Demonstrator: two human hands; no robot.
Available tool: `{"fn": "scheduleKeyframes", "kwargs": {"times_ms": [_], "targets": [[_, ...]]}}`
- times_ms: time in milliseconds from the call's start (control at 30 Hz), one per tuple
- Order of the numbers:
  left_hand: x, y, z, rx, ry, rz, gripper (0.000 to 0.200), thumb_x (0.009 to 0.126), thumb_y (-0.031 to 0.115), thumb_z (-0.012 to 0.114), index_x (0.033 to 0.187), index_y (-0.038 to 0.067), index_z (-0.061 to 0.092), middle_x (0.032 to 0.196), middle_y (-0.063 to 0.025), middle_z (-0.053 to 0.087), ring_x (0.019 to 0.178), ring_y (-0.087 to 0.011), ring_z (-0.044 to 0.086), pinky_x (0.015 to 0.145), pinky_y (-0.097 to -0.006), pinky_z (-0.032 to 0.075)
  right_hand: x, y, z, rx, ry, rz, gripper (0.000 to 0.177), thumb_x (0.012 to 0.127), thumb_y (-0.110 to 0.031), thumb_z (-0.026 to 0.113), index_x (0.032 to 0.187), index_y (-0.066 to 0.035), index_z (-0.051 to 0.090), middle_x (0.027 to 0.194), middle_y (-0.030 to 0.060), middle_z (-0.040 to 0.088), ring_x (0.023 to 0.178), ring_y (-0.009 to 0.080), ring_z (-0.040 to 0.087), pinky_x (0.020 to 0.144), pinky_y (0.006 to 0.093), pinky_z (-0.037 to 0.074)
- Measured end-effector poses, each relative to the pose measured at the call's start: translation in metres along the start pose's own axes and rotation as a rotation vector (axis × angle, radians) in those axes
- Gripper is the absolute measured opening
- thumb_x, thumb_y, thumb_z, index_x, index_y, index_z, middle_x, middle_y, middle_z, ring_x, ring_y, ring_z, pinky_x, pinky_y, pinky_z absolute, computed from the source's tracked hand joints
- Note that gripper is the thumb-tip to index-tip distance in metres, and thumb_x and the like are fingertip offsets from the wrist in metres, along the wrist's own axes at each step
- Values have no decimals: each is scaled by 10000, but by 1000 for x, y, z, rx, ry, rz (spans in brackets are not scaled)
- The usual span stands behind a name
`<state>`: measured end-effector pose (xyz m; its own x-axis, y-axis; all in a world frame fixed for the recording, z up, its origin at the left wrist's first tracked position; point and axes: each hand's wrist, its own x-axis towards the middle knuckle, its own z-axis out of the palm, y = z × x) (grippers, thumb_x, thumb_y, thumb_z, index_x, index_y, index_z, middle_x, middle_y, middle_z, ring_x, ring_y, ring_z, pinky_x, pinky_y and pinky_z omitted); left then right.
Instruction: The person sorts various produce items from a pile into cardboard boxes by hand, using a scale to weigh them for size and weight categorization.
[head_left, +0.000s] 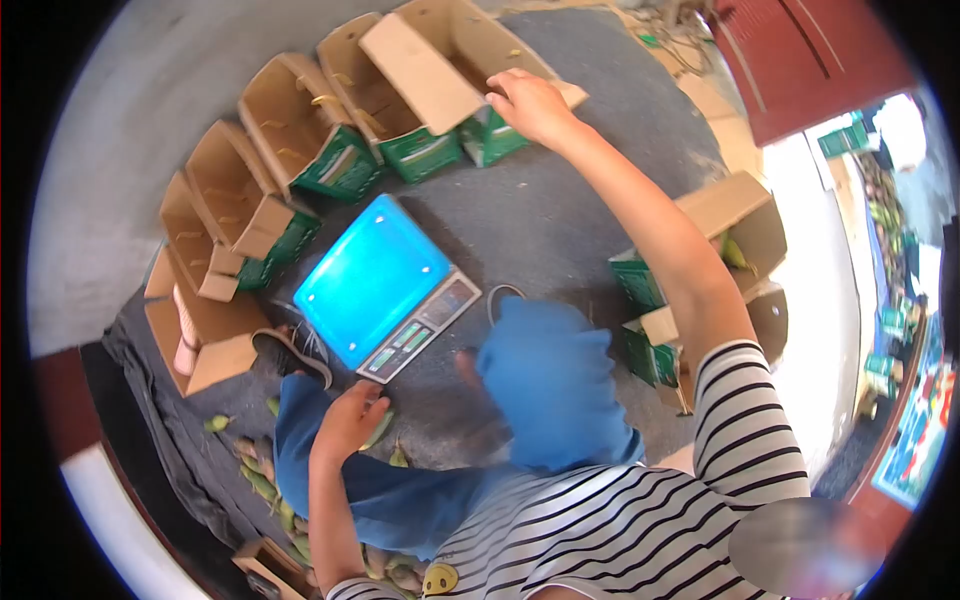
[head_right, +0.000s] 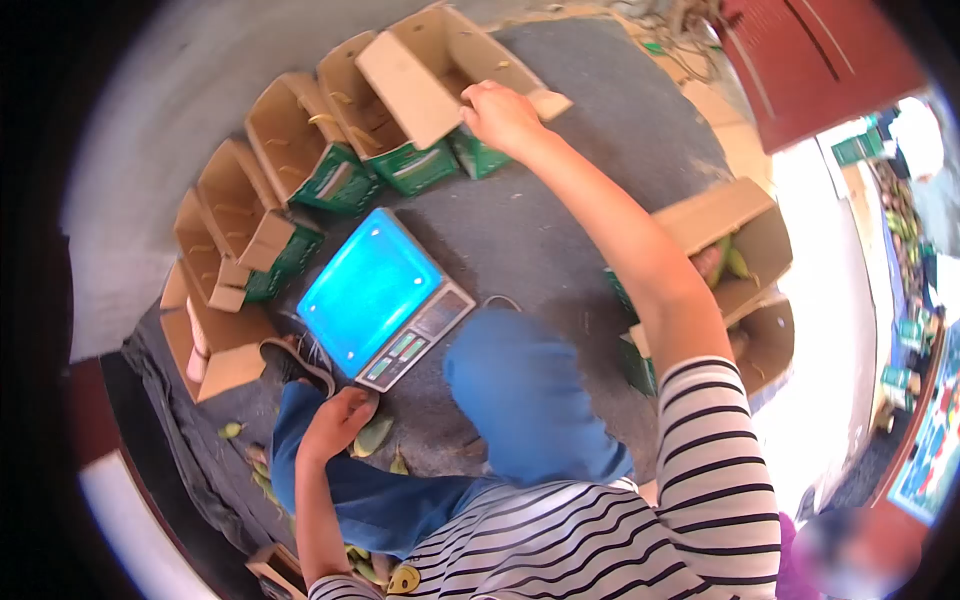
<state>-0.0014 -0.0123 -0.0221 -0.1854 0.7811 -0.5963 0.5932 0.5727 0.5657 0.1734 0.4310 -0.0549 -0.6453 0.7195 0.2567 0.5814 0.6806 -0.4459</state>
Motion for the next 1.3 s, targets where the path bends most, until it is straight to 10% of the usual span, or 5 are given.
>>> {"fn": "scheduleKeyframes", "kwargs": {"times_ms": [167,500,700,867,1300], "targets": [[11,-7,10,265,228,79,295,835,212,587,1038,1,546,955,-183,617,869,-338,614,718,-418,488,87,8,109,-35,-55,267,439,837,-338,576,1158,-38,570,1151,194,584,1071,330,558,910,419,437],[-1,20,2,366,248,172,273,813,194,614,1001,15,530,895,-152,594,823,-310,617,697,-396,486,87,51,97,63,-466,594,491,836,-500,523,963,-48,666,943,176,664,922,280,637,781,388,479],[-8,12,4,329,262,186,275,811,172,614,1007,5,518,882,-163,582,816,-331,605,694,-413,476,64,81,55,-211,-20,371,373,844,-422,499,913,-91,657,892,122,668,849,344,629,718,468,476],[-10,14,3,309,286,197,242,815,161,614,973,10,510,879,-165,577,806,-340,599,686,-419,470,-16,38,-30,-447,-145,349,337,840,-385,518,862,-68,632,882,203,642,860,366,615,734,473,476],[-20,-1,9,301,345,218,229,812,172,618,936,5,523,868,-174,584,791,-353,602,688,-418,485,-47,-19,63,-274,-270,231,311,820,-315,555,951,-40,621,913,224,637,903,379,607,795,459,474]]}}
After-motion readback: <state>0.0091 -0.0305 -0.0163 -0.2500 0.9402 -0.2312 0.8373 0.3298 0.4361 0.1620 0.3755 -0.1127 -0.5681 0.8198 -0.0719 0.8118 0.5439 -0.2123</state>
